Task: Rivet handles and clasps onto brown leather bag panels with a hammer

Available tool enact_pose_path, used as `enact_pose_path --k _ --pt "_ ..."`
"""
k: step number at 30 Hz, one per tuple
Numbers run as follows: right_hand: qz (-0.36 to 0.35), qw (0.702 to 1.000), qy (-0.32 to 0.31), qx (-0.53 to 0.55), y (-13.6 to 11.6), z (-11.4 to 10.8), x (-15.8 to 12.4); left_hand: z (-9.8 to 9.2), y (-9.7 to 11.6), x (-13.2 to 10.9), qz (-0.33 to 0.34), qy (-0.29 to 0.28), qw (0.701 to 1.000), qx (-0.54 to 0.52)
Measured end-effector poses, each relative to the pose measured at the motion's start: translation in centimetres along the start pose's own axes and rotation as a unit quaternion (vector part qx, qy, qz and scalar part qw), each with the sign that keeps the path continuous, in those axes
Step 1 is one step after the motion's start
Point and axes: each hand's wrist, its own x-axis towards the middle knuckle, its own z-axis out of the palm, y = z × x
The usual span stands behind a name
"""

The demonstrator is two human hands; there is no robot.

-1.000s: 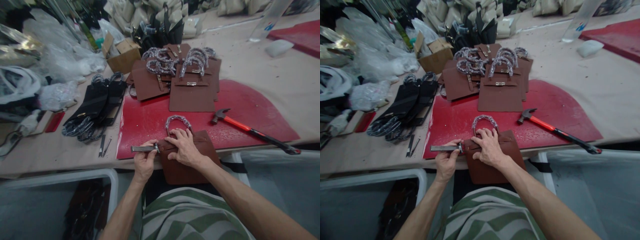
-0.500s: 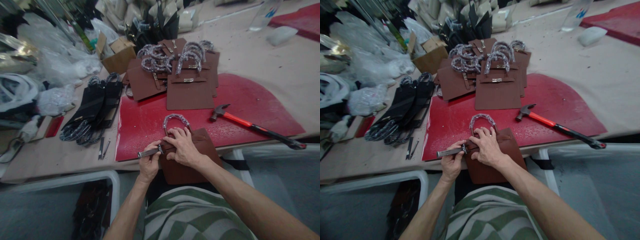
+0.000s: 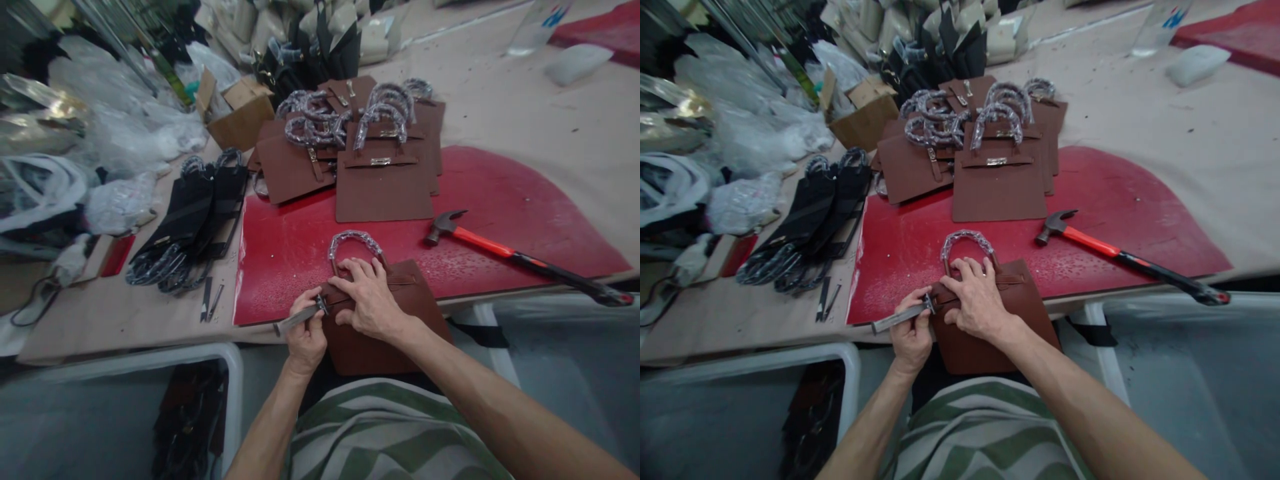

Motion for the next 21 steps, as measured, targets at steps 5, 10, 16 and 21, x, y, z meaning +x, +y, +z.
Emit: enact_pose_path --k 5,10,16,21 --pt "0.004 1.0 -0.006 0.004 -0.1 -0.1 0.0 0.1 0.4 -0.3 -0.01 0.004 1.0 -0.011" --pt "0.004 1.0 -0.008 0.01 -0.1 -0.2 0.1 -0.2 0.0 0.7 -0.005 -0.048 0.998 -0.032" --pt "0.001 1.0 -0.006 0.018 0.0 -0.2 0.2 -0.3 -0.5 1.6 -0.021 -0.072 0.997 -0.02" --pt "-0.001 1.0 -0.005 0.019 0.2 0.0 0.2 -0.3 -0.1 2.0 -0.018 -0.093 0.995 0.012"
